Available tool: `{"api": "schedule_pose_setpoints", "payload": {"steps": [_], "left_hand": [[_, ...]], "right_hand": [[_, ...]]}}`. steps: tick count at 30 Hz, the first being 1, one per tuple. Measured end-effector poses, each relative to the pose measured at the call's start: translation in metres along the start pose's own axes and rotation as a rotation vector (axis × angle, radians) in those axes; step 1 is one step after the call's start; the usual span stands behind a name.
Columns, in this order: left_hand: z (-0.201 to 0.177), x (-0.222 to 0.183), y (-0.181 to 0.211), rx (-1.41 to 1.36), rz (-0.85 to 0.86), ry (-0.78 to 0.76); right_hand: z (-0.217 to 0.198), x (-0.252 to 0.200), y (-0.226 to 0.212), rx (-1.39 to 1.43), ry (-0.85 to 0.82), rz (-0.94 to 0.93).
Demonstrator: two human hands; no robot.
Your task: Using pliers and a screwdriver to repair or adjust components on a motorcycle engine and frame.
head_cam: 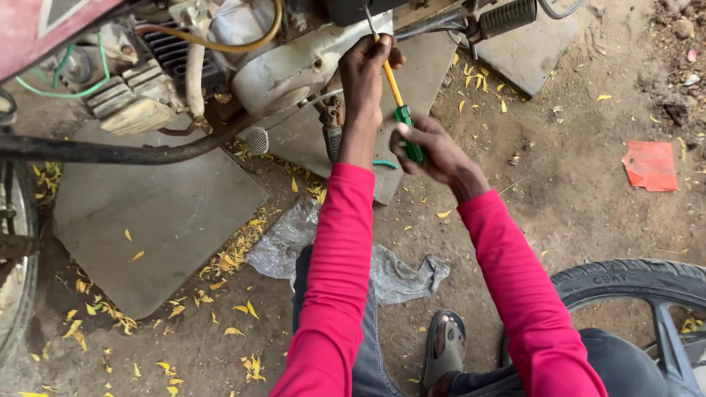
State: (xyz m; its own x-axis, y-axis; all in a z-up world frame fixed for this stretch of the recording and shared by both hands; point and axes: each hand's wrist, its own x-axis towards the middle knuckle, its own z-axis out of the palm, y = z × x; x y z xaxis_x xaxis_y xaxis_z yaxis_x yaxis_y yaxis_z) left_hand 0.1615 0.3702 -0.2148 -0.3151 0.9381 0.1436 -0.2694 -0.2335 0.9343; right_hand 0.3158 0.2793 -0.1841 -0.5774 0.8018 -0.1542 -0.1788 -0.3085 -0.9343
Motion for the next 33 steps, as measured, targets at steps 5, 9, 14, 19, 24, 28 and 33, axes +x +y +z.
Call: {"api": "schedule_pose_setpoints", "payload": {"steps": [5,9,14,19,24,28,33], "left_hand": [[-0.001,-0.004,0.010,-0.020,-0.015,-0.040],[0.000,-0.004,0.013,-0.025,0.010,-0.092],[0.017,-0.001,0.001,-0.238,-0.107,0.010],[0.028,0.001,-0.013,-0.365,-0.129,0.112],[0.036,-0.003,-0.002,-0.465,-0.162,0.202],[0.035,0.004,-0.011,-0.519,-0.159,0.178],[0.034,0.001,-0.014,-0.647,-0.158,0.130]], "right_hand": [[-0.010,0.006,0.041,0.499,-0.160,0.017],[-0.003,0.010,0.043,0.237,0.117,-0.018],[0.003,0.019,0.055,-0.934,0.604,-0.243],[0.000,0.021,0.054,-1.052,0.607,-0.224],[-0.001,0.022,0.060,-1.222,0.687,-0.323],[-0.011,0.017,0.048,-1.266,0.686,-0.334],[-0.026,0.005,0.014,0.212,-0.103,0.100]]}}
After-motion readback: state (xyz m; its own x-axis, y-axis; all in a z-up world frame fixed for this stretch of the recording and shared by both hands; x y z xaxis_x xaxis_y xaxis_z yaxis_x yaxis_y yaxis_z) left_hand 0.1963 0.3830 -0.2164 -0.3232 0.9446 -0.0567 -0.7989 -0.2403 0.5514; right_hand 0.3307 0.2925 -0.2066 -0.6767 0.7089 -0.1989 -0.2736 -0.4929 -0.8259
